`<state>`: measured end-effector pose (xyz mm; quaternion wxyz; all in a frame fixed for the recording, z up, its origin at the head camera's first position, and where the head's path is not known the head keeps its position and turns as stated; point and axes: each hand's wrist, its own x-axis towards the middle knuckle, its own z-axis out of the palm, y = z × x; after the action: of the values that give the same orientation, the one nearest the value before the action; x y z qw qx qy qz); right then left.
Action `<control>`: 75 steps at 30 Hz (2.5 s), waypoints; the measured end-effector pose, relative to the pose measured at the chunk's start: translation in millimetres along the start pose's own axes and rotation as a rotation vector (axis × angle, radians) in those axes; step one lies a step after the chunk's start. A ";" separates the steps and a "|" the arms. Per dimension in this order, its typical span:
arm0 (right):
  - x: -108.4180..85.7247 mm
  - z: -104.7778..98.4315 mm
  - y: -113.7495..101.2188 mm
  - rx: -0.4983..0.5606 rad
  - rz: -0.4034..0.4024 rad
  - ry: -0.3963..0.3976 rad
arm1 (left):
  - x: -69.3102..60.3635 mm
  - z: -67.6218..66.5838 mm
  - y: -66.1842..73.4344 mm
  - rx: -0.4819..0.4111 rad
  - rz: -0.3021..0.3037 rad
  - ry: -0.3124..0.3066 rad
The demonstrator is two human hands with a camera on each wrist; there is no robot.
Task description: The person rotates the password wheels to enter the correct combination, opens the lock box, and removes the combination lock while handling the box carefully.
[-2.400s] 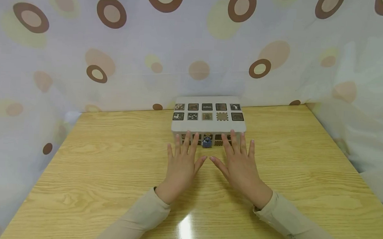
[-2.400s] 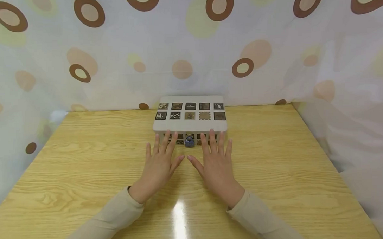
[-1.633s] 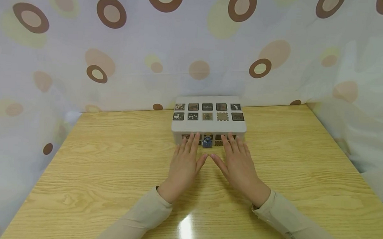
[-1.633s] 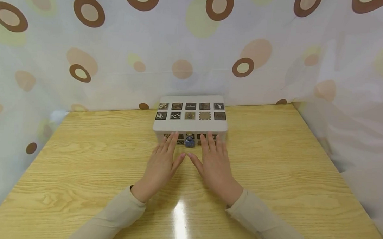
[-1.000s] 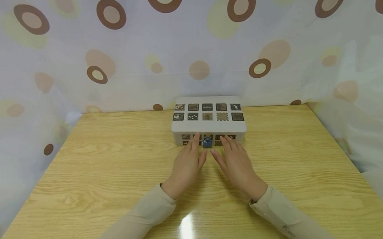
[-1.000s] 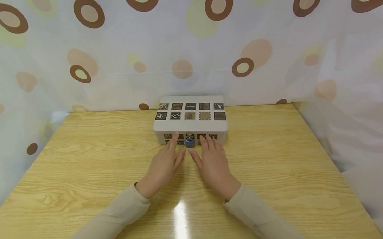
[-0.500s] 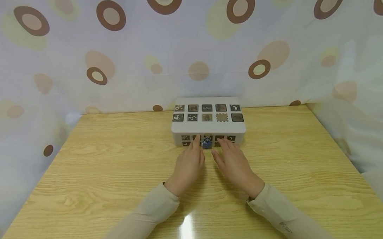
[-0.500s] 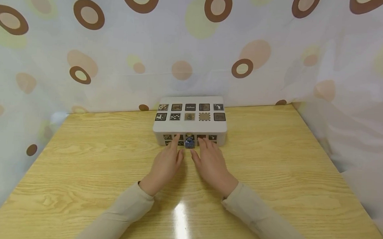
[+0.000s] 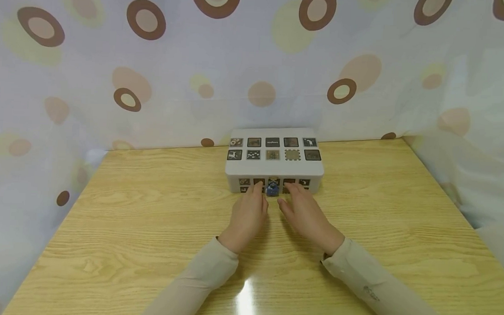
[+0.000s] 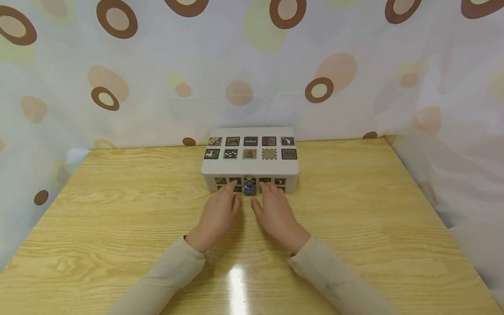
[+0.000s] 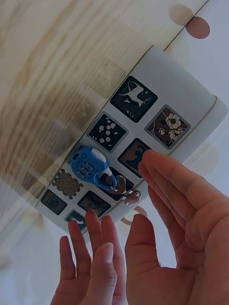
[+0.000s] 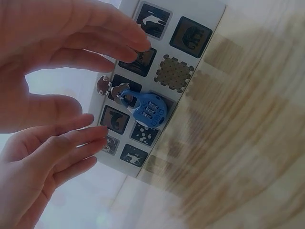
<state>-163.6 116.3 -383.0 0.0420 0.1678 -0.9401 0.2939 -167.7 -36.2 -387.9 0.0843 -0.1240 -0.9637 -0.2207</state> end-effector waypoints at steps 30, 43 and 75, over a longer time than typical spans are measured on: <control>24.4 4.1 7.4 0.148 0.145 -0.175 | 13.1 5.7 -3.1 -0.005 -0.003 -0.103; 29.0 3.8 11.9 0.234 0.155 -0.201 | 19.1 4.7 -7.3 -0.191 -0.005 -0.231; 34.0 7.6 18.7 0.361 0.206 -0.208 | 29.3 7.9 -17.4 -0.440 -0.045 -0.419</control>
<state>-201.8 116.5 -393.3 -0.1159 0.1050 -0.8836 0.4413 -201.4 -41.9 -395.6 -0.1499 -0.1608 -0.8918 -0.3955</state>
